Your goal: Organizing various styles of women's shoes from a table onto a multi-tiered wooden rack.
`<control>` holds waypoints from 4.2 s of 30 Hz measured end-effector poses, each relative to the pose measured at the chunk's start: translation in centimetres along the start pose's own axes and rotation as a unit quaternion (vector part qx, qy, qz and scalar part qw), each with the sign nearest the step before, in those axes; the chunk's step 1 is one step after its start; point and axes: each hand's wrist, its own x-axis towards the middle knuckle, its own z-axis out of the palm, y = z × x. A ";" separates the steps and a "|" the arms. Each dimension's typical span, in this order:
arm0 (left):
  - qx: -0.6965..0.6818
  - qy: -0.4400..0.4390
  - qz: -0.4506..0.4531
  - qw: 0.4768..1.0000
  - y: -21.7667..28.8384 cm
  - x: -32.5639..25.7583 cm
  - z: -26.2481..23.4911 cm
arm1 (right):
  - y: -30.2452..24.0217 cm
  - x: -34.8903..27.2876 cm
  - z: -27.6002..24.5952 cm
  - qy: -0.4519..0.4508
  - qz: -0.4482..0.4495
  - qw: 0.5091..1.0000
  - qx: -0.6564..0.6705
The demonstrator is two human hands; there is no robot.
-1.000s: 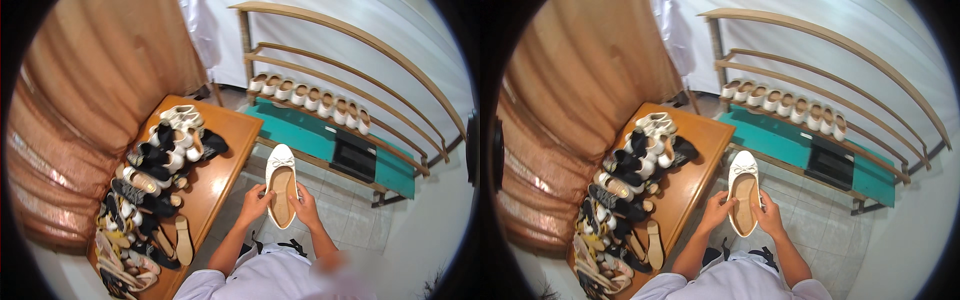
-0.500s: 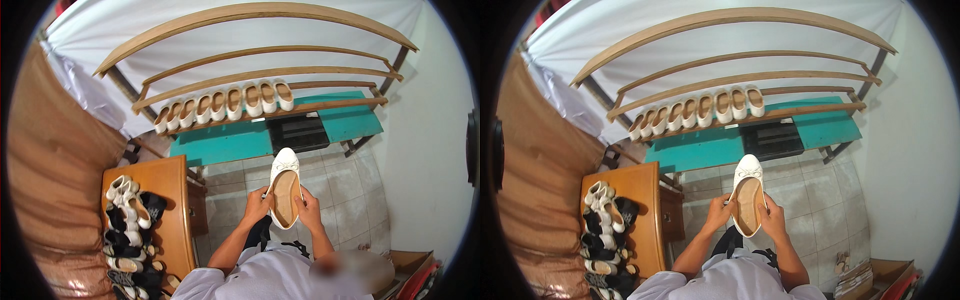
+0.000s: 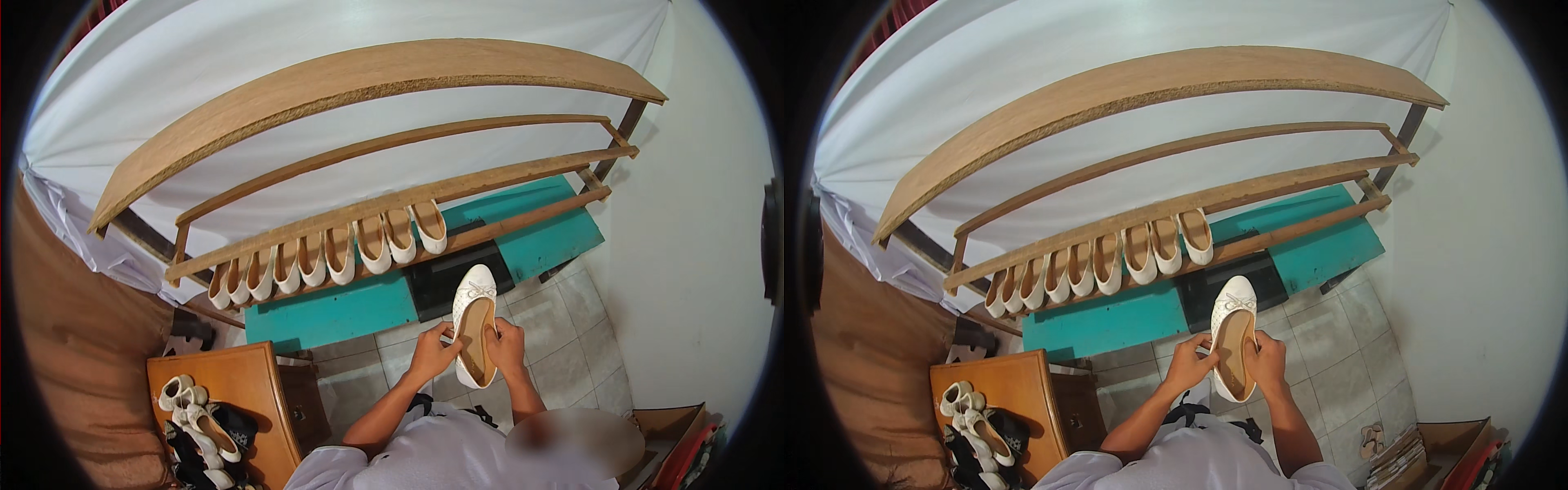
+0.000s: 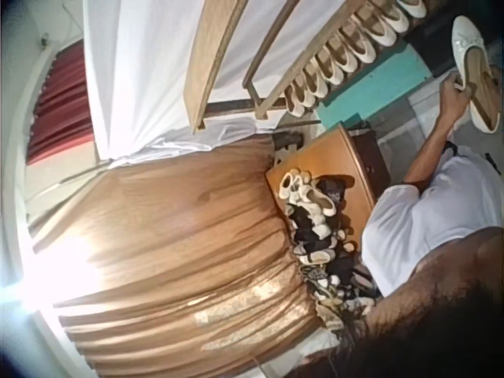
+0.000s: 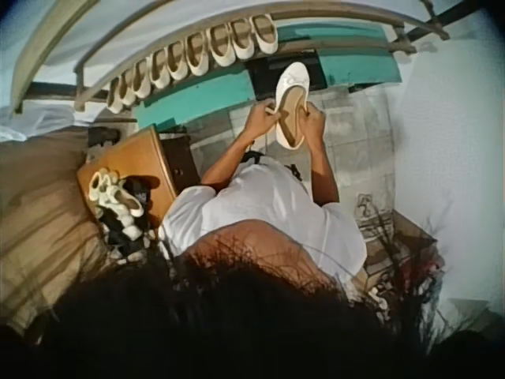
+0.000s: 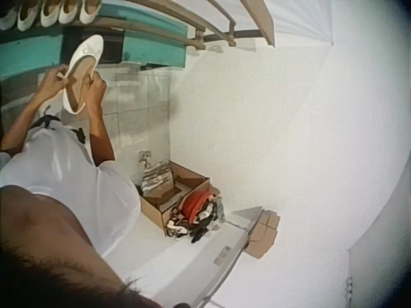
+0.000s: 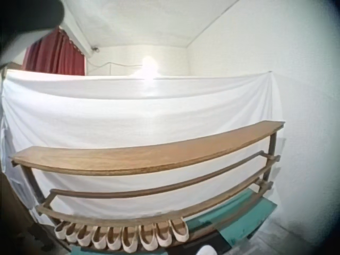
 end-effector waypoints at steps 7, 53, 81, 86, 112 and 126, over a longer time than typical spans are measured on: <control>-0.062 -0.005 -0.044 0.997 -1.5 7.6 -0.6 | 0.4 5.6 0.7 -0.041 0.076 0.993 0.084; 0.306 0.294 0.061 0.904 -0.3 29.8 0.4 | 16.3 35.7 11.5 -0.277 -0.139 0.950 0.027; 0.307 0.314 0.090 0.894 -5.3 30.8 2.5 | 20.4 34.8 14.1 -0.187 -0.199 0.962 0.015; 0.275 0.338 0.077 0.897 -5.2 30.3 2.5 | 17.9 34.0 13.0 -0.154 -0.272 0.949 -0.044; 0.255 0.295 0.017 0.921 -0.5 27.8 1.1 | 3.6 33.3 8.0 -0.142 -0.361 0.921 -0.025; 0.276 0.648 -0.075 0.706 3.8 -12.5 -3.2 | -7.5 12.4 9.8 -0.403 -0.422 0.794 0.172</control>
